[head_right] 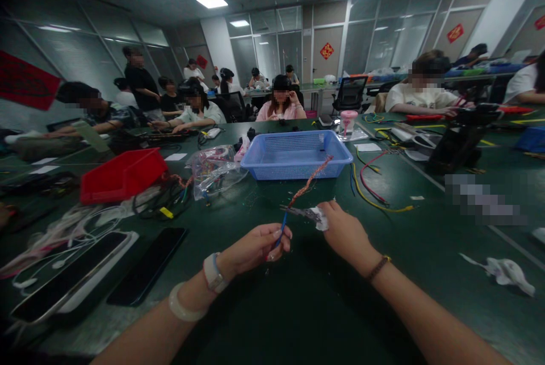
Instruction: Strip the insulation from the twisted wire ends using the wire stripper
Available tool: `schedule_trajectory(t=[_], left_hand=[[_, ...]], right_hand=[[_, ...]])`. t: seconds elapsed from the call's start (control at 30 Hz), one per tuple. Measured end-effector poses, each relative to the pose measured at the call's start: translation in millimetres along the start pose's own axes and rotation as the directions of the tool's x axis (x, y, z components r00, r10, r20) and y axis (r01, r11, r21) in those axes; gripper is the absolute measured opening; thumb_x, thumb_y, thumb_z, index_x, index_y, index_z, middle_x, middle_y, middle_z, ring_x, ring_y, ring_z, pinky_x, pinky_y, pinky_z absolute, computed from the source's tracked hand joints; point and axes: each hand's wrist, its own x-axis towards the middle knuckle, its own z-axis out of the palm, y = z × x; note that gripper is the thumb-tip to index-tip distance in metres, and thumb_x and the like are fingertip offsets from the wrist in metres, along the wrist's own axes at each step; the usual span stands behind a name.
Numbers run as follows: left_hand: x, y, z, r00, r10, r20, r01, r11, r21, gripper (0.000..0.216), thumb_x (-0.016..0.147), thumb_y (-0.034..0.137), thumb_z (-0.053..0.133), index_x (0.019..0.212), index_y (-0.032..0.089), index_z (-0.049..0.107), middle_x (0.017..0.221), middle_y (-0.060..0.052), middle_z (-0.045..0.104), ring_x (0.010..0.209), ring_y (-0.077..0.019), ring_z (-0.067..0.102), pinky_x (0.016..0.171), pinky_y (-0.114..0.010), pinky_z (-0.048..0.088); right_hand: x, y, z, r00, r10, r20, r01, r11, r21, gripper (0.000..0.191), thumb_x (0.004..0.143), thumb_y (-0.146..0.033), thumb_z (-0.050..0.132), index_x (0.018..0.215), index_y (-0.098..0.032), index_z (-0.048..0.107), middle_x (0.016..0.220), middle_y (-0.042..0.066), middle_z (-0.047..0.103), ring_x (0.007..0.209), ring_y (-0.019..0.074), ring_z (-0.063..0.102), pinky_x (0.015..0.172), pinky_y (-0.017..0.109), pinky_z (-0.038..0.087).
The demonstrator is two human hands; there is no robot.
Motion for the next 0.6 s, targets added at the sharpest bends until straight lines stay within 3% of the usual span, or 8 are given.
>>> schedule_trajectory(t=[0.27, 0.37, 0.47, 0.6], left_hand=[[-1.7, 4.1, 1.2, 1.000, -0.005, -0.002, 0.005, 1.000, -0.005, 0.025, 0.082, 0.030, 0.067, 0.095, 0.010, 0.063, 0.076, -0.005, 0.063, 0.048, -0.0041, 0.039, 0.049, -0.021, 0.025], [-0.1, 2.0, -0.2, 0.998, 0.015, -0.065, -0.010, 0.998, 0.068, 0.027, 0.083, 0.034, 0.064, 0.100, 0.014, 0.057, 0.069, -0.001, 0.061, 0.045, -0.0036, 0.033, 0.048, -0.021, 0.021], [2.4, -2.1, -1.0, 0.988, 0.068, -0.139, -0.044, 0.984, 0.172, 0.025, 0.085, 0.038, 0.061, 0.093, 0.015, 0.054, 0.059, 0.003, 0.054, 0.044, -0.0043, 0.032, 0.048, -0.021, 0.020], [4.8, -5.6, -1.2, 0.982, 0.103, -0.157, -0.063, 0.968, 0.244, 0.029, 0.086, 0.043, 0.057, 0.084, 0.014, 0.056, 0.056, 0.004, 0.051, 0.045, -0.0048, 0.032, 0.046, -0.021, 0.019]], right_hand=[[0.0, -0.3, 0.2, 1.000, 0.012, 0.008, -0.012, 0.999, 0.052, 0.030, 0.082, -0.012, 0.046, 0.108, -0.019, 0.057, 0.113, 0.010, 0.059, 0.084, 0.0190, 0.061, 0.063, 0.028, 0.037], [-1.2, -2.1, -0.7, 1.000, 0.005, 0.012, -0.006, 0.998, 0.066, 0.031, 0.081, -0.010, 0.045, 0.108, -0.019, 0.057, 0.110, 0.009, 0.060, 0.083, 0.0184, 0.060, 0.063, 0.027, 0.036], [-2.6, -4.2, -1.8, 1.000, 0.005, 0.019, -0.006, 0.998, 0.059, 0.032, 0.081, -0.010, 0.045, 0.109, -0.019, 0.057, 0.110, 0.008, 0.059, 0.080, 0.0174, 0.060, 0.061, 0.027, 0.035], [-3.2, -5.0, -1.6, 1.000, 0.030, 0.005, -0.030, 0.999, 0.026, 0.032, 0.084, -0.012, 0.043, 0.111, -0.019, 0.057, 0.113, 0.010, 0.058, 0.073, 0.0158, 0.060, 0.059, 0.028, 0.033]])
